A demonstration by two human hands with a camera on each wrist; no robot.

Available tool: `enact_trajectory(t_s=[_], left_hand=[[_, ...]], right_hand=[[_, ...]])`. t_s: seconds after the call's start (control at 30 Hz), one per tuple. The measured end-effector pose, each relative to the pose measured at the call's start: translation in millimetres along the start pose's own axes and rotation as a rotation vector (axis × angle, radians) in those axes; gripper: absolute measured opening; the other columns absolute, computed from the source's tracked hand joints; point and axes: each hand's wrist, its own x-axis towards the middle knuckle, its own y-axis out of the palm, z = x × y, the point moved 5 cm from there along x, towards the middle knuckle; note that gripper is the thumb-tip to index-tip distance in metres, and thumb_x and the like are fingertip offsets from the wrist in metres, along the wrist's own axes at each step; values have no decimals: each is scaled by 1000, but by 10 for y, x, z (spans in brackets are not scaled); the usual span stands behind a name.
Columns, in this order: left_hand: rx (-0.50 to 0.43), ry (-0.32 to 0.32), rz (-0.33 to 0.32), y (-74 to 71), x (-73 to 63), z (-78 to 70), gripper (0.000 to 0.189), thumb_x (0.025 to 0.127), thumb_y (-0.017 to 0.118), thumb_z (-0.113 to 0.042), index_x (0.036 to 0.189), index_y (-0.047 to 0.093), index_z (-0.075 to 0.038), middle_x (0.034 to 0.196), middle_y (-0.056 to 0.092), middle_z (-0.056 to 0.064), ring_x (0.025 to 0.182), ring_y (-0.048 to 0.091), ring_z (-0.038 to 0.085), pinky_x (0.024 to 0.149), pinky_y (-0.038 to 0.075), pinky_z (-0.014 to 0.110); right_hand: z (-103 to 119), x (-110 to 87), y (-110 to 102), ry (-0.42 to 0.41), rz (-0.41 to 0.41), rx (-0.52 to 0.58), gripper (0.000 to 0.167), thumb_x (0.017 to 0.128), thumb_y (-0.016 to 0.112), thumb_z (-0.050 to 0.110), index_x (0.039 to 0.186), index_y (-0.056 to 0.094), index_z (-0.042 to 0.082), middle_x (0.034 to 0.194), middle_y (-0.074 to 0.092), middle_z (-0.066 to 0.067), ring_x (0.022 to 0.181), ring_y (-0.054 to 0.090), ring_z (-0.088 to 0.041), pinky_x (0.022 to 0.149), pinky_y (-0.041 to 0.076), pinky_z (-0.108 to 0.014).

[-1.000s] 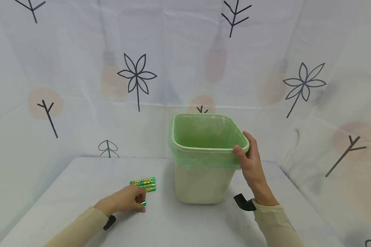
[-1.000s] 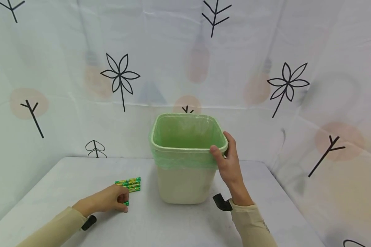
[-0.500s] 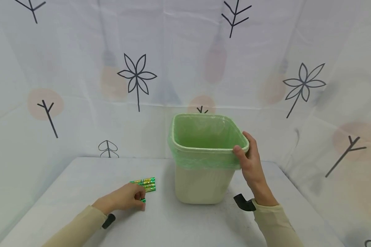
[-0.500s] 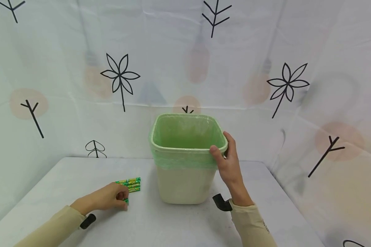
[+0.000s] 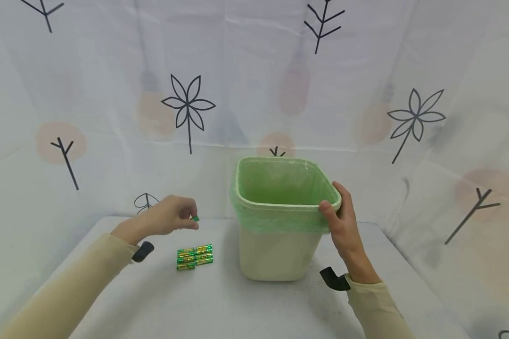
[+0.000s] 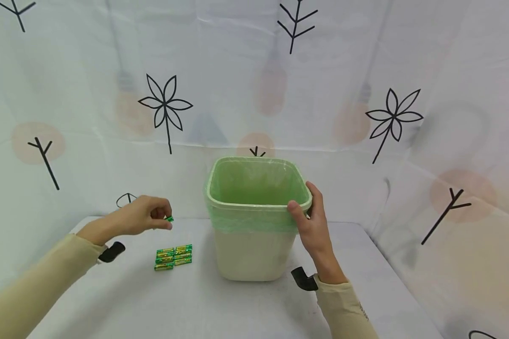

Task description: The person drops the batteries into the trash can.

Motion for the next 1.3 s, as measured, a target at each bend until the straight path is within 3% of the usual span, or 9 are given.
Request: enact_trajectory(t_s=[0.27, 0.5, 0.67, 0.93, 1.1, 1.3], left_hand=[[53, 99, -99, -634, 285, -533, 18, 85, 74, -25, 90, 62, -13, 76, 60, -1, 70, 54, 16, 64, 48, 32], [50, 192, -125, -825, 610, -994, 18, 84, 74, -24, 89, 62, -13, 75, 59, 2, 67, 53, 19, 62, 47, 32], [9, 233, -122, -766, 860, -1269, 21, 84, 75, -27, 88, 61, -12, 75, 60, 3, 70, 53, 18, 65, 46, 32], [-59, 264, -20, -450, 1206, -1584, 20, 85, 74, -28, 89, 61, -13, 78, 60, 3, 67, 54, 16, 65, 48, 29], [-13, 260, 22, -269, 1332, -1655, 21, 85, 73, -27, 91, 61, -12, 84, 59, 4, 69, 53, 16, 68, 46, 27], [84, 253, 52, -73, 1376, -1642, 22, 85, 73, -30, 93, 62, -14, 88, 60, 1, 79, 54, 14, 73, 45, 26]], right_hand=[[-4, 6, -4, -4, -1, -4, 57, 98, 50, 18, 148, 25, 23, 135, 38, -14, 111, 43, -20, 90, 36, -22], [-1, 23, -4, -14, 2, -9, 57, 98, 51, 19, 148, 25, 22, 135, 39, -15, 110, 44, -21, 90, 36, -24], [1, 18, -4, 0, -3, -2, 57, 97, 52, 21, 148, 25, 22, 135, 39, -15, 111, 43, -21, 91, 36, -22], [11, -3, 4, 24, 6, 22, 57, 98, 50, 19, 149, 24, 21, 137, 37, -15, 114, 42, -24, 90, 36, -19], [12, 19, -11, 23, 7, 15, 58, 97, 51, 22, 149, 24, 23, 136, 39, -15, 113, 43, -22, 90, 37, -20], [10, 26, -31, 34, 10, 11, 60, 97, 53, 26, 149, 23, 24, 138, 38, -14, 115, 44, -23, 90, 37, -21]])
